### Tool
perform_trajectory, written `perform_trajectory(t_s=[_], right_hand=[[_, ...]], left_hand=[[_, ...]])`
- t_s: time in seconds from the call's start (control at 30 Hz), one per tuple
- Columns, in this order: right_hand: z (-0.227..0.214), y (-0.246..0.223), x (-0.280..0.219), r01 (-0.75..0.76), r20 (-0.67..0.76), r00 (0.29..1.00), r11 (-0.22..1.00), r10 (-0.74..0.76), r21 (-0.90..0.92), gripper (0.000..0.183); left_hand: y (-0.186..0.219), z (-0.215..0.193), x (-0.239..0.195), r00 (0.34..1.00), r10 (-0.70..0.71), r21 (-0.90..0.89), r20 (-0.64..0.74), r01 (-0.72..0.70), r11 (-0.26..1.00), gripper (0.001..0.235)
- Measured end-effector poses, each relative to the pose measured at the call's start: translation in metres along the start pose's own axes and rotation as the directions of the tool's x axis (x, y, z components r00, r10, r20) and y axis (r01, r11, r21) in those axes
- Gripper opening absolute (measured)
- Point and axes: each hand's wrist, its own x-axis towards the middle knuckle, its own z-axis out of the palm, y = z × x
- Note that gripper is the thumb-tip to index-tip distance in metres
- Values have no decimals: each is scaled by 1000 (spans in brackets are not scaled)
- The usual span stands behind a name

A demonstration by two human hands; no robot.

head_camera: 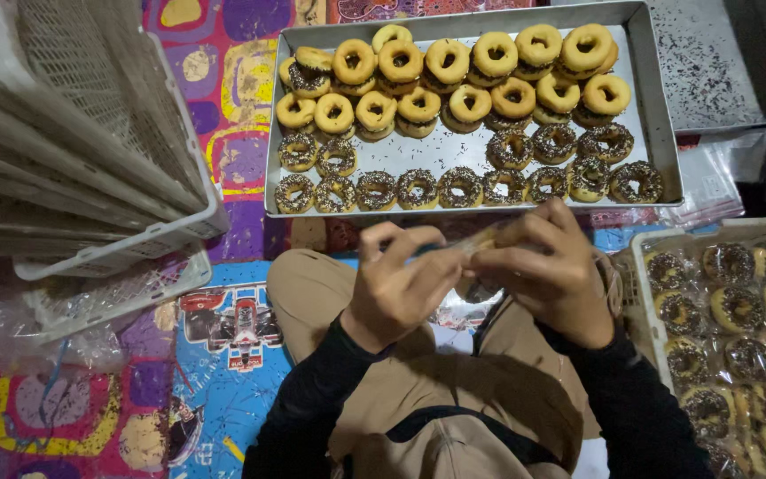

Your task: The person sits on a mat and repeatedly picks donuts from a metal tray, places them into clear plastic bags, and sets the filled bags into a white plastic crate. The donuts include plain and chocolate-sprinkled varieties.

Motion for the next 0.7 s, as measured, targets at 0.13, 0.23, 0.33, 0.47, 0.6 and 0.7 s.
perform_trajectory(t_s=[0.13, 0.23, 0.33, 0.47, 0.6, 0.7], right_hand=[[35, -20, -3, 143, -60, 987, 987, -147, -71, 54], [30, 12, 25, 17, -83, 996, 981, -34, -194, 64], [12, 25, 36, -98, 103, 989, 991, 107, -86, 74], [45, -21, 50, 12, 131, 981, 713, -146, 701, 88], [127, -55, 93, -32, 52, 988, 141, -143, 990, 29], [204, -54, 99, -135, 129, 976, 24, 178, 991, 22]], left_hand=[[1, -29, 15, 1000, -12, 61, 13, 11, 998, 32], [-19, -57, 14, 999, -46, 70, -22, 47, 996, 19], [-40, -65, -2, 982, -188, -164, -17, 183, 969, 10], [-55, -33, -35, 862, -503, -556, 64, 449, 699, 17], [-86, 7, -69, 756, -649, -493, -84, 534, 686, 18], [-124, 16, -106, 503, -864, -698, -13, 615, 368, 13]])
